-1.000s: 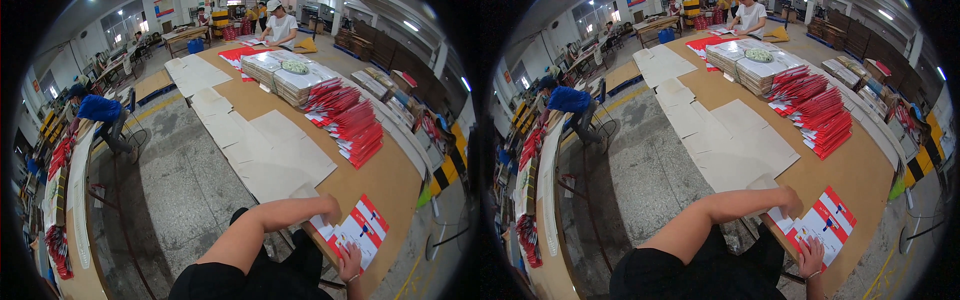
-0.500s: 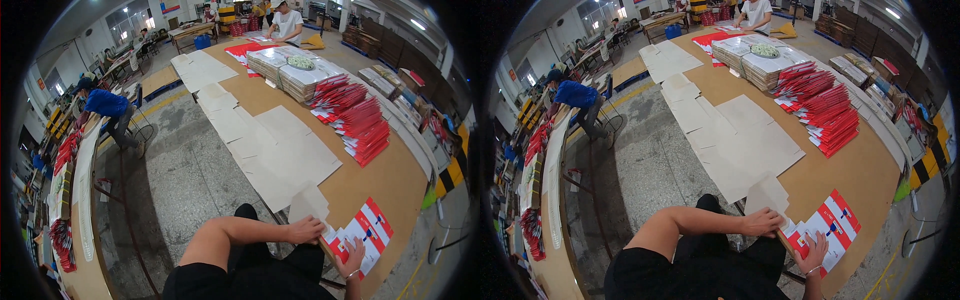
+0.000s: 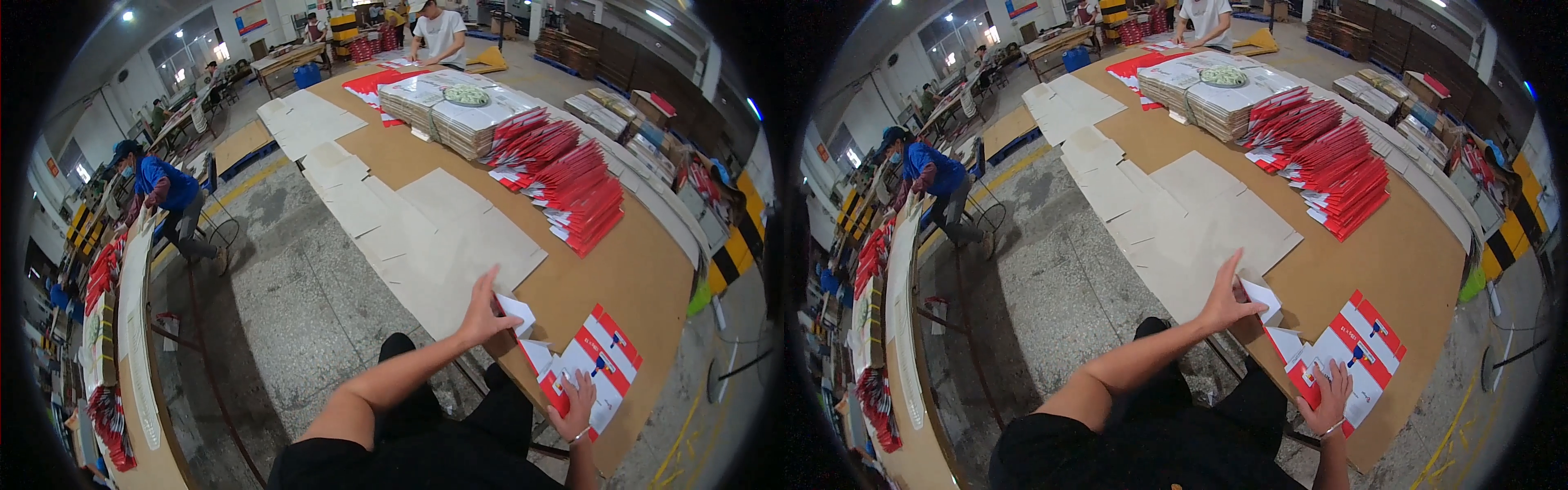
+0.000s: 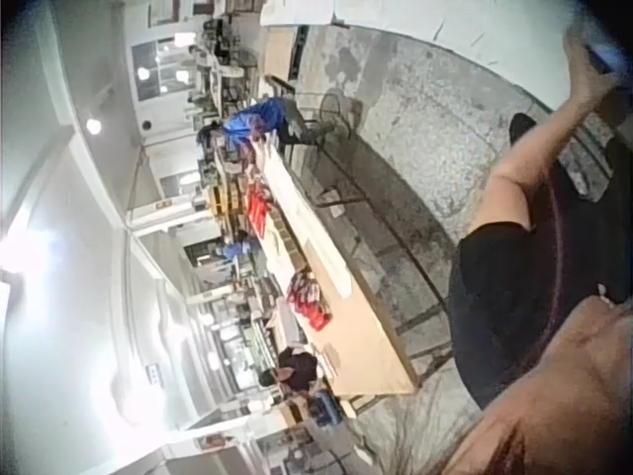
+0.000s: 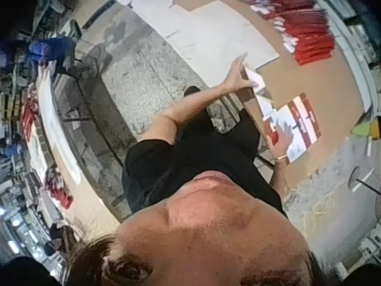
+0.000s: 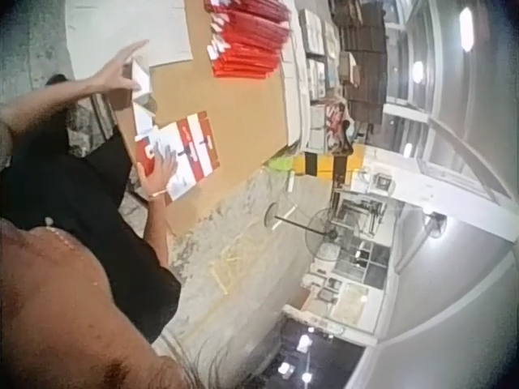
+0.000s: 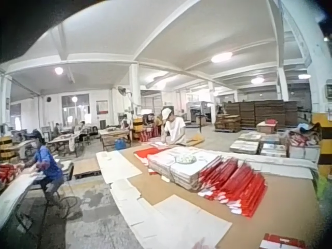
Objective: Assembling and stacking paper or cardboard product components at a workstation.
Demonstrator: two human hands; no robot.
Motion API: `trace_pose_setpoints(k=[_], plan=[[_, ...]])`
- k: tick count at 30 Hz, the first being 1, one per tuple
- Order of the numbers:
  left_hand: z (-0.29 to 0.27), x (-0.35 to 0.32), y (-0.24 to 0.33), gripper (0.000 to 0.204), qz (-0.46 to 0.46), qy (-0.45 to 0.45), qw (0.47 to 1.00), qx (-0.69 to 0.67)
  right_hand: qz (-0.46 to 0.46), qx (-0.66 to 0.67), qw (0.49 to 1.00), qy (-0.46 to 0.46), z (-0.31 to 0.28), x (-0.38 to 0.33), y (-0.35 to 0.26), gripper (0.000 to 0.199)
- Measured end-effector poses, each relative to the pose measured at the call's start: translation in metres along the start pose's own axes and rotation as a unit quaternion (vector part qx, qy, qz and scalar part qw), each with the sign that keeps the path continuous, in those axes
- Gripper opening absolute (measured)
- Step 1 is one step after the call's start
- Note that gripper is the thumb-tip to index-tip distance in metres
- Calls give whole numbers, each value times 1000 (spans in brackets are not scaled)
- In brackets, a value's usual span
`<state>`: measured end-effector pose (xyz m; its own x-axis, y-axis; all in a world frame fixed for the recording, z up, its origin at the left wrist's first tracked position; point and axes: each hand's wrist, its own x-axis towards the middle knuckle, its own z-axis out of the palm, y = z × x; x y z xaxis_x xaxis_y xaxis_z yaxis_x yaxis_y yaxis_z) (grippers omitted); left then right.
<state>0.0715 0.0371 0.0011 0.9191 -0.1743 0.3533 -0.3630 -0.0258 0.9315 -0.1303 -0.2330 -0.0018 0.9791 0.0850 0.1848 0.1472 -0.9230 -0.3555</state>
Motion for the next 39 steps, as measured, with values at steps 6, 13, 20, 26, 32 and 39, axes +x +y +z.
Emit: trace_pose_setpoints(k=[6,13,20,26,32,39], plan=[[44,-25,-32,64,-159,-3,980,-121,29,3,1000,-11,-1,-6,-3,62],[42,-10,0,91,216,-364,860,285,-29,-54,998,-22,-4,18,-8,47],[53,-25,-5,58,255,-415,786,380,10,-52,997,-55,-2,2,-12,47],[56,-37,-1,54,233,-383,774,446,3,-56,995,-77,4,1,-10,43],[69,-37,5,54,240,-352,773,470,16,-57,997,-57,7,4,-11,41],[87,-48,5,52,242,-305,774,500,33,-51,996,-65,8,5,-11,47]])
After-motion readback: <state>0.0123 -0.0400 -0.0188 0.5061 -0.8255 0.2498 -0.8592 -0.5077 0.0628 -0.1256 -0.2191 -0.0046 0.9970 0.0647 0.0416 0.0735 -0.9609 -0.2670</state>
